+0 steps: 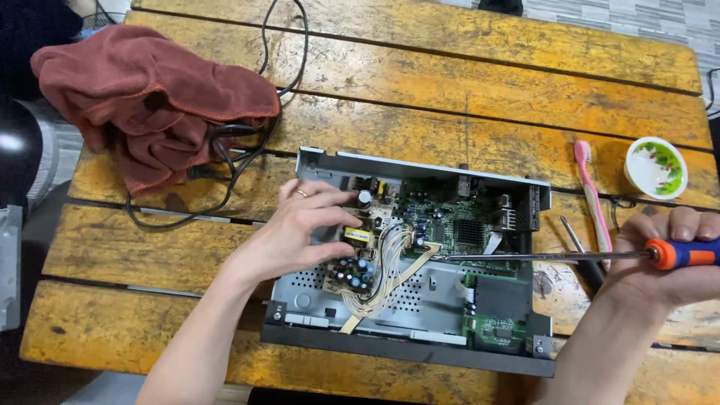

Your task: Repairing an electronic device by disassembling internal components with a screwdriver and cleaning them with a cloth

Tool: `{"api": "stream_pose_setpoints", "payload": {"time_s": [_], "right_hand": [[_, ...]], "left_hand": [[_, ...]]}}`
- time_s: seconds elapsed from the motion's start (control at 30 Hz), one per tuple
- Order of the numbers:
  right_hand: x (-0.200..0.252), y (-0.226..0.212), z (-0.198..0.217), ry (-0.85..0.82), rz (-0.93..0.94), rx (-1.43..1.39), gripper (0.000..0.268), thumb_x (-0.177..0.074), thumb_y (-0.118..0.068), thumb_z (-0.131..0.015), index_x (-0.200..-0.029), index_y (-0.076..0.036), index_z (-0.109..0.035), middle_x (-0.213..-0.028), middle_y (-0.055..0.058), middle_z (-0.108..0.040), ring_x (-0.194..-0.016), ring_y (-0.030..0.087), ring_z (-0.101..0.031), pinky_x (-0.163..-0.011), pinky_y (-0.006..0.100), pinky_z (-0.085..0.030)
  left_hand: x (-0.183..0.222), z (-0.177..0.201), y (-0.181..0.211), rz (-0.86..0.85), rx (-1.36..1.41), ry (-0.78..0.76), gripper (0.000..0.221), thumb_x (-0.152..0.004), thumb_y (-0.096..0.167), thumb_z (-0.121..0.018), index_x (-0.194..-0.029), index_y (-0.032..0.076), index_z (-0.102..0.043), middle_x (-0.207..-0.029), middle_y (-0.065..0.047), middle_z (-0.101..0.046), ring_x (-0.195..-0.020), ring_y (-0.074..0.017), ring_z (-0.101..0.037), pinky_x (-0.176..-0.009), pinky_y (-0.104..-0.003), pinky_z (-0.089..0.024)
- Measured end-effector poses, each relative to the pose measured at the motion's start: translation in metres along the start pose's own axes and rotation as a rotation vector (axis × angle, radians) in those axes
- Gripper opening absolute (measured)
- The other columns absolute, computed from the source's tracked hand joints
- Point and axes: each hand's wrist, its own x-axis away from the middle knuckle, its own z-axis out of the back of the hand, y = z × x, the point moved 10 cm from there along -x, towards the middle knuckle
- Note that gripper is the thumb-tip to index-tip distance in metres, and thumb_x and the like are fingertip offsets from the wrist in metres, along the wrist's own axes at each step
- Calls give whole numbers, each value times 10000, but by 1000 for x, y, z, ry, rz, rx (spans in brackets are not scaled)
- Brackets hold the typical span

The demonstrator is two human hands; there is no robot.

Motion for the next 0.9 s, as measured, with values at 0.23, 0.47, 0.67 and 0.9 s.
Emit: {"api": "stream_pose_setpoints", "payload": {"time_s": [0.23,0.47,0.67,0.9], "right_hand": [[-11,9,11,-16,-19,-14,286,-828,-429,-708,-802,-200,-538,-749,-73,-461,-613,42,-331,-652,165,-359],[-17,9,32,132,5,-128,274,-717,-383,-722,-753,-170,-553,-704,-38,-478,-565,73,-325,-608,198,-355],[2,-1,14,199,102,-106,232,-821,-285,-738,-854,-143,-558,-778,-12,-527,-707,80,-489,-717,229,-474],[22,2,-30,-106,77,29,380,-831,-449,-815,-902,-207,-530,-841,-93,-455,-712,6,-368,-761,137,-401]], "left_hand": [[6,8,7,130,65,-40,407,-855,409,-707,-1202,197,-707,-1439,-104,-559,-1334,-263,-486,-1123,-537,-175],[11,5,107,-89,-68,-110,552,-902,402,-671,-1353,105,-556,-1449,-250,-501,-1376,-377,-432,-1181,-571,-188],[41,-103,122,-133,-103,-484,811,-897,602,-521,-1400,-30,-447,-1535,-488,-73,-1415,-599,-165,-1175,-593,-91],[45,-109,119,-169,-117,-293,805,-832,619,-575,-1320,-20,-533,-1480,-486,-280,-1315,-649,-336,-1160,-631,-202]]}}
